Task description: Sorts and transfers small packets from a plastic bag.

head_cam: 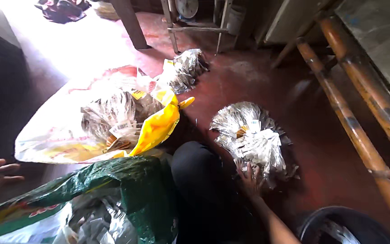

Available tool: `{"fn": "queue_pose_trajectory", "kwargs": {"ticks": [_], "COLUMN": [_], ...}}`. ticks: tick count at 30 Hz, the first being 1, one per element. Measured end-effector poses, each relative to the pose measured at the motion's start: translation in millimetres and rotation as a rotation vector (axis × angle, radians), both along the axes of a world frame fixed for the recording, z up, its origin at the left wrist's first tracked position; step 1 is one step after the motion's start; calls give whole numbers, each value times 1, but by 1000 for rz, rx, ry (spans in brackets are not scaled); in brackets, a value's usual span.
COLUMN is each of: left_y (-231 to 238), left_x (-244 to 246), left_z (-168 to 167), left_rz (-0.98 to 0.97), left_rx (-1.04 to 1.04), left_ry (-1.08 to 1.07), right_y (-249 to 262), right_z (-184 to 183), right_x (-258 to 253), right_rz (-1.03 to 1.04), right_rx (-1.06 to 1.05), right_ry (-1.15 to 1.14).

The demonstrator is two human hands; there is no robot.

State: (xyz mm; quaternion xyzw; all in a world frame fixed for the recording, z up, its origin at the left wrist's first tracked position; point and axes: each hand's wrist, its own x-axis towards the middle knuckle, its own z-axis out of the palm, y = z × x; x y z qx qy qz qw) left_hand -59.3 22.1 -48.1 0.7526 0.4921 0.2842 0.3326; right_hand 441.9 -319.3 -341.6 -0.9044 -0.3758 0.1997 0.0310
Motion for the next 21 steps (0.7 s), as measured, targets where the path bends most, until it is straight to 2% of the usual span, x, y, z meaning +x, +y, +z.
{"fn": "queue_pose_trajectory", "kwargs": {"ticks": [5, 9, 12, 13, 15, 18, 20, 21], "left_y": [-9, -30, -34, -36, -40, -47, -50, -51], "left_x": [15, 43, 47, 47, 45, 42, 43, 45], "left_z": [4, 31, 41, 44, 49, 53, 56, 57], "left_rz": [-14, 54, 78, 82, 92, 124, 128, 127], "left_rx": [57, 284, 410, 432, 464, 488, 505, 510], "left_ry": [-103, 32, 59, 55, 47, 68, 96, 103], "right_y": [33, 47, 79, 100, 148, 226, 285, 312], "right_z": [24, 35, 47, 71, 154, 272, 319, 332], "right_x": [41, 66, 112, 124, 119, 63, 11, -16], "right_rz": [61, 71, 295, 334, 368, 556, 769, 888], "right_rx": [-439, -544, -649, -599, -270, 522, 843, 905], "right_ry": [201, 201, 303, 344, 341, 59, -25, 1]}}
